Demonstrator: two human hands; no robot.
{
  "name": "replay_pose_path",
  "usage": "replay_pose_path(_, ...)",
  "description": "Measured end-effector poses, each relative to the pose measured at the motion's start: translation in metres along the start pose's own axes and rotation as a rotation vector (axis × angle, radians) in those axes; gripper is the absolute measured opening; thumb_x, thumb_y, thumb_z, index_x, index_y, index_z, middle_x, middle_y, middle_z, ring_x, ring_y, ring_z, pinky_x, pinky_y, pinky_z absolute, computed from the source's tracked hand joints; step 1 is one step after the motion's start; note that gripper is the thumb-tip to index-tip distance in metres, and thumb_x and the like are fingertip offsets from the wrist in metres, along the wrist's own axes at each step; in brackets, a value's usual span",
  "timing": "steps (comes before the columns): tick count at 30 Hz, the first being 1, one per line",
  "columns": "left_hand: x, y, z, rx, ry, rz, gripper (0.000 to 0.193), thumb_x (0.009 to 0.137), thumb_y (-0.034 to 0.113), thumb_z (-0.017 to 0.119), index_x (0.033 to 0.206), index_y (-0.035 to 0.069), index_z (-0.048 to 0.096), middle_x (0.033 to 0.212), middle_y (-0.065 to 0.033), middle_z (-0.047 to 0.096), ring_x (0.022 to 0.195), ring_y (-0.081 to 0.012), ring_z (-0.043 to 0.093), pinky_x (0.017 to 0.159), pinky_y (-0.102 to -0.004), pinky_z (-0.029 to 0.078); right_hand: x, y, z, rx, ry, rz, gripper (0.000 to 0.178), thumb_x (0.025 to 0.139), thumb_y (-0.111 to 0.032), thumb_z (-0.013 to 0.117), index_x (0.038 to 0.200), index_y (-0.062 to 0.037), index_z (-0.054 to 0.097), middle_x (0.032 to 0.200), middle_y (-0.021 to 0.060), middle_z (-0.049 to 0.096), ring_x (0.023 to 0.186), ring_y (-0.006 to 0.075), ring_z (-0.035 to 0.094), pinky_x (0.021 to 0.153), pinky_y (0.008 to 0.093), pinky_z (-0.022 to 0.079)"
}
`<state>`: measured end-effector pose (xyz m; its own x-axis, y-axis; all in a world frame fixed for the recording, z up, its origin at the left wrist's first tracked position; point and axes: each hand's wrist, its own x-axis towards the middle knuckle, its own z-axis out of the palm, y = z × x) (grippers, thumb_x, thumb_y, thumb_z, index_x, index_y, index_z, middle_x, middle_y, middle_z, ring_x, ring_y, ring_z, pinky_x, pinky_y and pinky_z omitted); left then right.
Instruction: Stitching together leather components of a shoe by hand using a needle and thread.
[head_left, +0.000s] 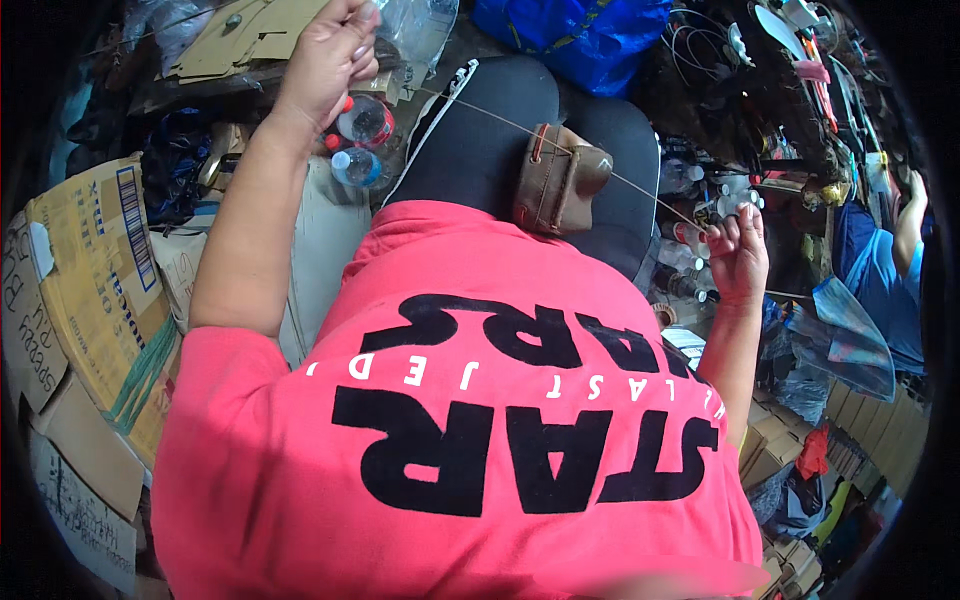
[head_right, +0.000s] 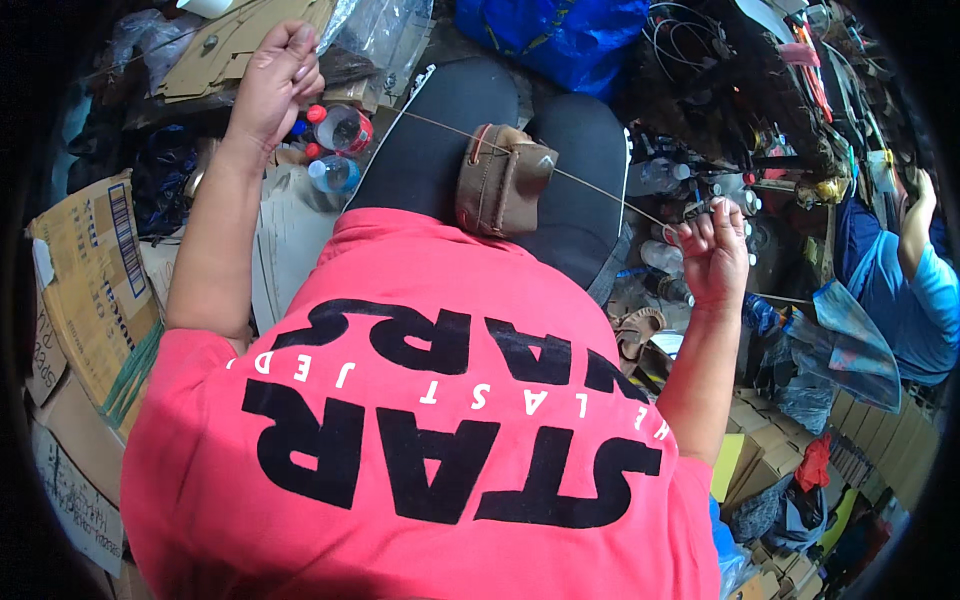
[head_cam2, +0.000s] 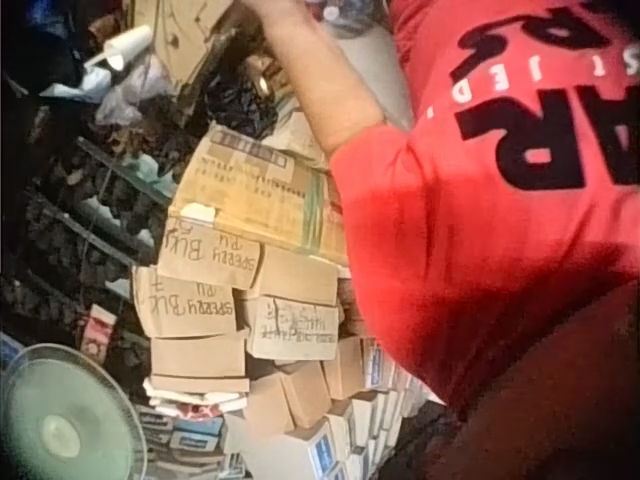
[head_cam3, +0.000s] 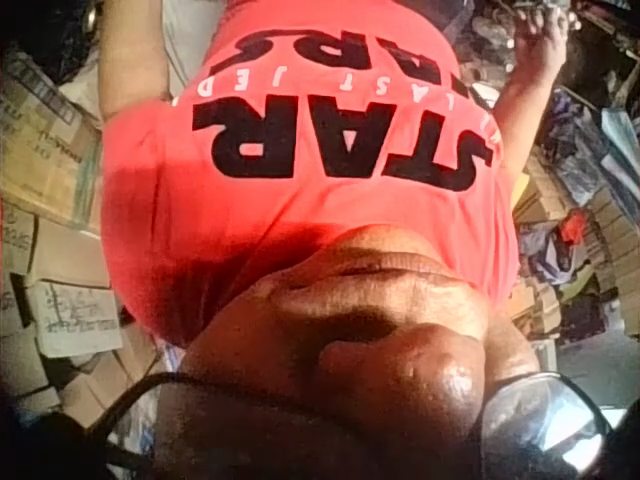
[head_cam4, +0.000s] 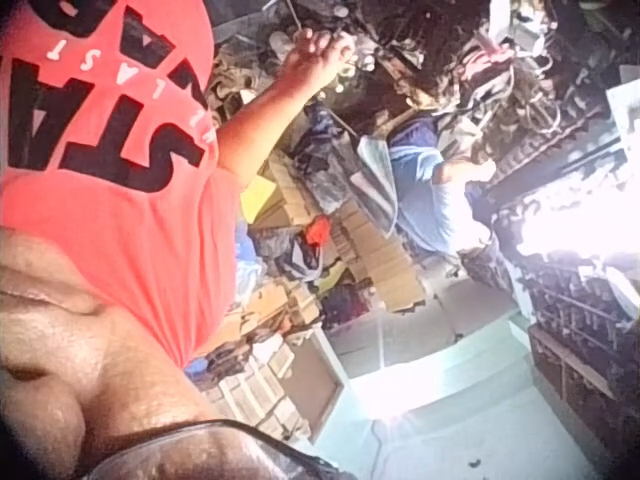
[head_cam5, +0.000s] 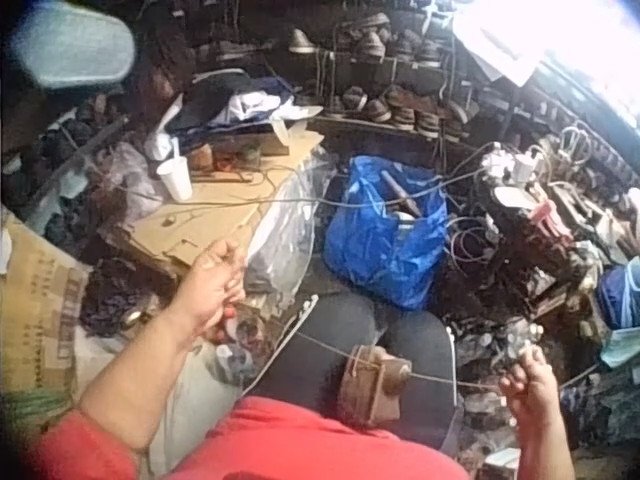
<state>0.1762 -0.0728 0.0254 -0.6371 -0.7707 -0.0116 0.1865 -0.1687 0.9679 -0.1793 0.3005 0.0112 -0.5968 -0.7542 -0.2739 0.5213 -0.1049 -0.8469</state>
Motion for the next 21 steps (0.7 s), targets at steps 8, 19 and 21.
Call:
replay_pose_path(8,-0.035,0.011,0.089,0.7,-0.273,0.233,0.02,0.087,-0.003,0.059,0.103,0.005,0.069,0.072,0.0022,0.05,0.071,-0.0078,0.055,0.07,-0.0219,0.046,-0.006,0.017,0.056,-1.048,0.044,-0.283,0.03,0.087,-0.011,0.066,0.117,-0.0049,0.064,0.111,0.0085,0.061,0.099,0.0154,0.058,0.086,0.0281,0.047)
replay_pose_path(19,-0.033,-0.02,0.104,0.971,-0.43,0.623,0.009,0.074,0.008,0.072,0.082,0.013,0.072,0.072,-0.0022,0.054,0.075,-0.0212,0.053,0.073,-0.0355,0.041,-0.019,0.055,0.132,-0.984,-0.274,-0.13,0.024,0.086,-0.013,0.071,0.105,0.0008,0.066,0.091,0.0049,0.069,0.084,0.0087,0.062,0.078,0.0243,0.05)
replay_pose_path(21,-0.033,-0.019,0.106,0.968,-0.441,0.616,0.01,0.074,0.008,0.072,0.082,0.013,0.072,0.072,-0.0022,0.053,0.075,-0.0212,0.052,0.073,-0.0352,0.041,-0.018,0.056,0.131,-0.995,-0.27,-0.124,0.023,0.086,-0.013,0.071,0.104,0.0007,0.066,0.088,0.0032,0.068,0.083,0.0075,0.061,0.077,0.0235,0.049)
